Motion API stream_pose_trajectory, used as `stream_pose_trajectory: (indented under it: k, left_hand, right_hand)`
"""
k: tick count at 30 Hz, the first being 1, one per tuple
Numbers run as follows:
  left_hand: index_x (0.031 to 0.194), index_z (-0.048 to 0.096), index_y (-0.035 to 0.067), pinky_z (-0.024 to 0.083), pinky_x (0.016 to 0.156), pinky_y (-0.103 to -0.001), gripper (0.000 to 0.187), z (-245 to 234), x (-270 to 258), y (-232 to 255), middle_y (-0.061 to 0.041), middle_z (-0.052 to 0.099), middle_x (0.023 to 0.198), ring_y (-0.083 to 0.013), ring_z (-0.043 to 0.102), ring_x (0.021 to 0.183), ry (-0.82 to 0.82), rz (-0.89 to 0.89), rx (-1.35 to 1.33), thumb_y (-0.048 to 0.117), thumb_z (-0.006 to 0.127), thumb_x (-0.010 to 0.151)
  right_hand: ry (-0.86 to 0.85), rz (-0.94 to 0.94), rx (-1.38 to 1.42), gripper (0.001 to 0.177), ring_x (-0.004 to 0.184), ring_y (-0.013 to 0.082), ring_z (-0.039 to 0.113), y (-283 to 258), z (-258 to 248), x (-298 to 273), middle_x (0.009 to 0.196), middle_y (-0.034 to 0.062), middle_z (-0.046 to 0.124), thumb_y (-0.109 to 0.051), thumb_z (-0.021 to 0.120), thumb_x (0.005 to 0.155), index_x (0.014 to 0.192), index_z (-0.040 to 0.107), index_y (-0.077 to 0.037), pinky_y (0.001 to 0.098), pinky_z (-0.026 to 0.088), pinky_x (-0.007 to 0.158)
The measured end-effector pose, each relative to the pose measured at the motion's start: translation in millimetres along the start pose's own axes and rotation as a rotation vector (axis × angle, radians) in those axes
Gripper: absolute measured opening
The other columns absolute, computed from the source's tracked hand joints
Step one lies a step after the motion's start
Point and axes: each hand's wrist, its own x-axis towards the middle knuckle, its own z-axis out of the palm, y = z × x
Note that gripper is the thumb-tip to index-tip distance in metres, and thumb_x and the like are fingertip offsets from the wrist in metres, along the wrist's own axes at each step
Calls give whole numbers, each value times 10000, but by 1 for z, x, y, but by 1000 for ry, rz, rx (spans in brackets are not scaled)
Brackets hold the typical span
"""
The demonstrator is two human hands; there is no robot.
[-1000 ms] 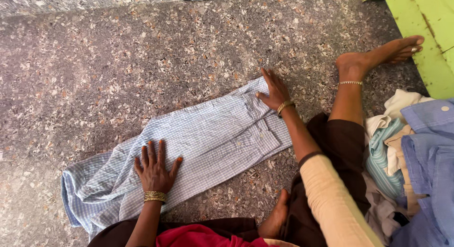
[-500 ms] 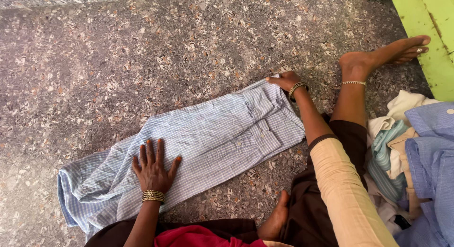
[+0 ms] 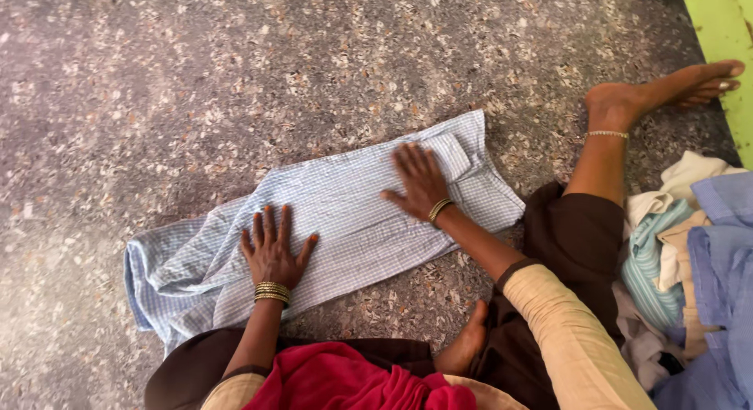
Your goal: The person takes a shirt from a bag, spreads it out on the floor, and folds it by bringing the sleeves and sides inward. The person then places the folded shirt back into the bag.
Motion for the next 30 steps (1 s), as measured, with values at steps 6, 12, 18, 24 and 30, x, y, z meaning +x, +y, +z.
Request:
stream_pose_trajectory:
  k: [6, 12, 18, 24, 30]
  left_hand:
    - [1617, 230, 265, 44, 1189, -617, 923, -5, 0, 1, -110, 174, 1682, -318, 113, 1555, -82, -43, 28, 823, 320, 887]
    - [1658, 208, 226, 33, 1228, -639, 959, 3, -1, -2, -165, 130, 1724, -371, 103, 1582, 60, -14, -136, 833, 339, 927]
    - [1638, 161, 273, -59, 1199, -669, 949, 5, 4, -35, -119, 54, 1714, -328, 18, 1577, 1, -335, -114, 836, 277, 883]
    - [1648, 159, 249, -118, 1215, -631, 854, 9, 8, -89, -105, 102, 1729, -351, 15, 1584, 43, -702, -60, 772, 224, 975]
    - [1659, 146, 260, -149, 1200, -658, 834, 3, 10, -99, -112, 101, 1714, -378, -11, 1576, 2, -815, -86, 734, 237, 979]
  right_hand:
    - [60, 268, 5, 1061, 1523, 431, 214, 70, 1, -10, 1649, 234, 292, -843, 274, 904, 1573, 358, -23, 674, 140, 1181]
    - [212, 399, 138, 1277, 1552, 507, 229, 90, 3, -33, 1656, 346, 258, -944, 492, 825, 1585, 342, 71, 676, 175, 1253]
    - [-140, 733, 142, 1421, 1493, 482, 216, 94, -21, -52, 1677, 235, 139, -993, 474, 643, 1632, 158, -22, 736, 216, 1105]
    - [-119, 677, -2, 1288, 1457, 501, 356, 87, -21, -69, 1652, 279, 353, -964, 510, 778, 1612, 374, 8, 713, 323, 1116]
    - [-68, 772, 64, 1256, 1272, 493, 538, 69, -46, -58, 1458, 296, 535, -898, 695, 681, 1517, 472, 12, 665, 470, 930]
